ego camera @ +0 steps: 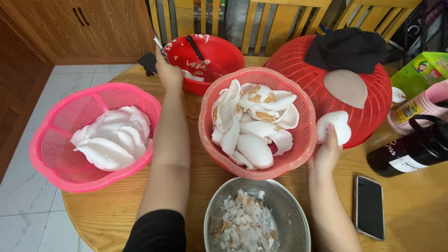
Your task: A person uses a knife to peel the brown outer skin from pieces of coconut meat.
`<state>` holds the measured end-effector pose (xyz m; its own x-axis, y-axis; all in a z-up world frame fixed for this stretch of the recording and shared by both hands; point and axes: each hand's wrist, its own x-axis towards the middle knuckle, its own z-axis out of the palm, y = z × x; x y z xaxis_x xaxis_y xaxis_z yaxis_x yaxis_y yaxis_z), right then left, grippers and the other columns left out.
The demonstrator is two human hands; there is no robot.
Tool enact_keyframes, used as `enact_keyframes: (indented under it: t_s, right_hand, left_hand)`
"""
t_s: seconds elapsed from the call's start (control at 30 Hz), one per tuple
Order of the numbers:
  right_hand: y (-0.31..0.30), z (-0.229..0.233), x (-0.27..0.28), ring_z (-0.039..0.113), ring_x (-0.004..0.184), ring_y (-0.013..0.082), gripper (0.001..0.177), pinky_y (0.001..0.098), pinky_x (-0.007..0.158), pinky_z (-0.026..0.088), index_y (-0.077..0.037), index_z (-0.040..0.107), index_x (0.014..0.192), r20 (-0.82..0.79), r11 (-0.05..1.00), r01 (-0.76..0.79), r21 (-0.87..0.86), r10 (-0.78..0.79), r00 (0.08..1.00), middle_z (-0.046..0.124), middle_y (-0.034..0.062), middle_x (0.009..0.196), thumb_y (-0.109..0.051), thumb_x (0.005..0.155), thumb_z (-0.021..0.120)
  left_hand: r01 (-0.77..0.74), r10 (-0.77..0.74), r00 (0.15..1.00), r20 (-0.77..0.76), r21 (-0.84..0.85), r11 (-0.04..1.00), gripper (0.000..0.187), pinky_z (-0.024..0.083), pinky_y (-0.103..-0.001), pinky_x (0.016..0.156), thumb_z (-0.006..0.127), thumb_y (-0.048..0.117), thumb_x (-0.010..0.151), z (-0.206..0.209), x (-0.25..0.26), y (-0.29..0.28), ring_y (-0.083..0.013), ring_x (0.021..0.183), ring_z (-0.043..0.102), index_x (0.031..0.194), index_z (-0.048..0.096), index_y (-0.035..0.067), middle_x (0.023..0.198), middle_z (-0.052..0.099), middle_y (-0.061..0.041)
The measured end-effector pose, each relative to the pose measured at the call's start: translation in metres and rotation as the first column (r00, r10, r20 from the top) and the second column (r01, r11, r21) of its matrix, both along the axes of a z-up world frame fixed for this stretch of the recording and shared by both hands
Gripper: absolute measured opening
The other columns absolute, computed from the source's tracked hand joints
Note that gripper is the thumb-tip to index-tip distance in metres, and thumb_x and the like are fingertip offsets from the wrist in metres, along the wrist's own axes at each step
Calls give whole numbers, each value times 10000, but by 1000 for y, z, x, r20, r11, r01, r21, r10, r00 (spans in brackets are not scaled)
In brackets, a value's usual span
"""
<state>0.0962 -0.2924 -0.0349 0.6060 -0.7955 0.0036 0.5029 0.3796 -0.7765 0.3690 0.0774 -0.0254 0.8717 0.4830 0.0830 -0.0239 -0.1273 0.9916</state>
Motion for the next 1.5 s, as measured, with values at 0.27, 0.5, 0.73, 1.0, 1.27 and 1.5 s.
enact_keyframes:
  t_s: [0.27, 0.5, 0.73, 1.0, 1.27, 1.5]
  right_hand:
    - [-2, -5, 2, 735, 793, 190, 237, 378, 787, 652, -82, 648, 1114, 64, 998, 16, 63, -20, 998, 724, 90, 920, -156, 927, 774]
    - [-2, -7, 6, 745, 826, 207, 282, 400, 806, 649, -73, 639, 1128, 69, 998, 22, 59, -26, 997, 732, 106, 943, -133, 905, 802]
    - [-1, -10, 10, 770, 860, 265, 267, 455, 809, 661, -52, 644, 1110, 109, 998, -7, 61, 0, 994, 738, 147, 946, -88, 894, 798]
    - [12, -28, 24, 779, 866, 336, 250, 544, 793, 650, 14, 664, 1076, 220, 989, -109, 102, 85, 972, 743, 211, 929, -19, 864, 792]
    - [21, -29, 19, 703, 1010, 264, 511, 418, 752, 636, -36, 603, 1284, 140, 936, -328, 129, 310, 940, 715, 129, 1132, -144, 815, 775]
    - [24, -26, 18, 712, 900, 241, 501, 366, 602, 611, -46, 597, 1277, 104, 930, -355, 99, 345, 933, 719, 115, 1052, -161, 820, 766]
  left_hand:
    - [2, -13, 998, 63, 170, 985, 1087, 474, -527, 1093, 819, -187, 679, -28, -2, -24, -450, 1307, 566, 1580, 294, 122, 1327, 554, -275]
    - [110, -135, 989, 59, 311, 944, 819, 434, -507, 1140, 636, -18, 965, -7, -43, -43, -445, 1352, 539, 1604, 130, 57, 1408, 528, -325]
    - [314, -242, 945, -219, 402, 860, 865, 429, -499, 1129, 593, 461, 996, 5, -68, -37, -388, 1353, 542, 1604, 119, 69, 1415, 558, -287]
    - [402, -268, 908, -323, 487, 775, 887, 417, -533, 1113, 604, 483, 1000, 44, -133, -10, -402, 1360, 517, 1605, 104, 69, 1461, 528, -274]
    - [335, -230, 937, -264, 484, 808, 958, 553, -400, 763, 638, 419, 991, 117, -193, -3, -240, 949, 679, 1609, -48, 168, 1230, 684, -84]
    - [423, -421, 890, -176, 663, 618, 887, 498, -468, 677, 637, 293, 1001, 123, -286, 3, -395, 828, 694, 1633, 16, 251, 955, 704, -204]
